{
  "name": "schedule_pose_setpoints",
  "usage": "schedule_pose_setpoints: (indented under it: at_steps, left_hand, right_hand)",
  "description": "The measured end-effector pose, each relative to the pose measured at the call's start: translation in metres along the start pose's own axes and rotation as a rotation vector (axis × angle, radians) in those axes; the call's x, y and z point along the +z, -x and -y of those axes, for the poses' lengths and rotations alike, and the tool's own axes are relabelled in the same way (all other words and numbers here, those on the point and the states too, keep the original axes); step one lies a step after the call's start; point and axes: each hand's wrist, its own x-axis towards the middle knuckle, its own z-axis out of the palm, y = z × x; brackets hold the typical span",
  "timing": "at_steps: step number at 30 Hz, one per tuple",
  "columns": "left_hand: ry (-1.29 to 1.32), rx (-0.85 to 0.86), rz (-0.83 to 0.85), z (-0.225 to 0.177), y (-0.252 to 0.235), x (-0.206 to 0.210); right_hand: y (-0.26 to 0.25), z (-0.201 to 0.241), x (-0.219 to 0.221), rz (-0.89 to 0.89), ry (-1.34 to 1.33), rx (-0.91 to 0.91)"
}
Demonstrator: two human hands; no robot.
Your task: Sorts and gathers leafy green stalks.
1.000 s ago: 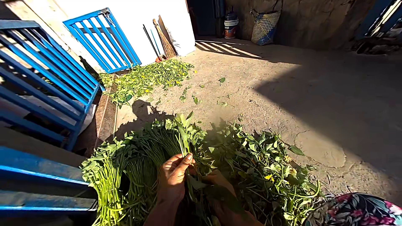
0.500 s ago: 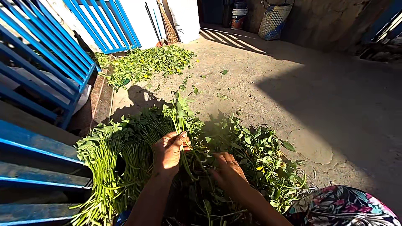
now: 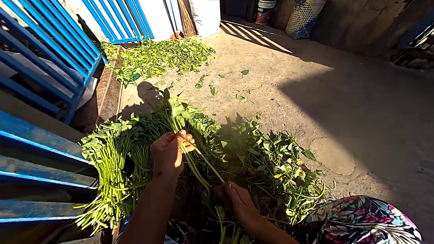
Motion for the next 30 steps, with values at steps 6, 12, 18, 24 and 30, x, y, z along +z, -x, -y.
schedule_pose_setpoints:
  at_steps: [6,12,18,24,30]
  left_hand:
    - [0.019,0.069,-0.064,-0.006,-0.003,0.0]
    - [0.06,0.146,-0.107,0.001,0.007,0.01]
    - [0.201,0.068,-0.178,0.001,0.001,0.012]
    - [0.168,0.083,-0.257,-0.022,-0.018,-0.005]
    - [0.096,0.11,-0.259,-0.026,-0.023,-0.016]
  right_hand:
    - [0.01,0.012,-0.016,-0.022,0.083,0.062]
    - [-0.027,0.012,-0.052,-0.266,1.016,-0.062]
    - [-0.051,0.055,-0.048,-0.348,-0.72,0.059]
    - [-0.016,-0.001,-0.037,0.684,0.115,0.164]
    - [-0.053,-0.062,-0.1,0.248,1.037,0.597]
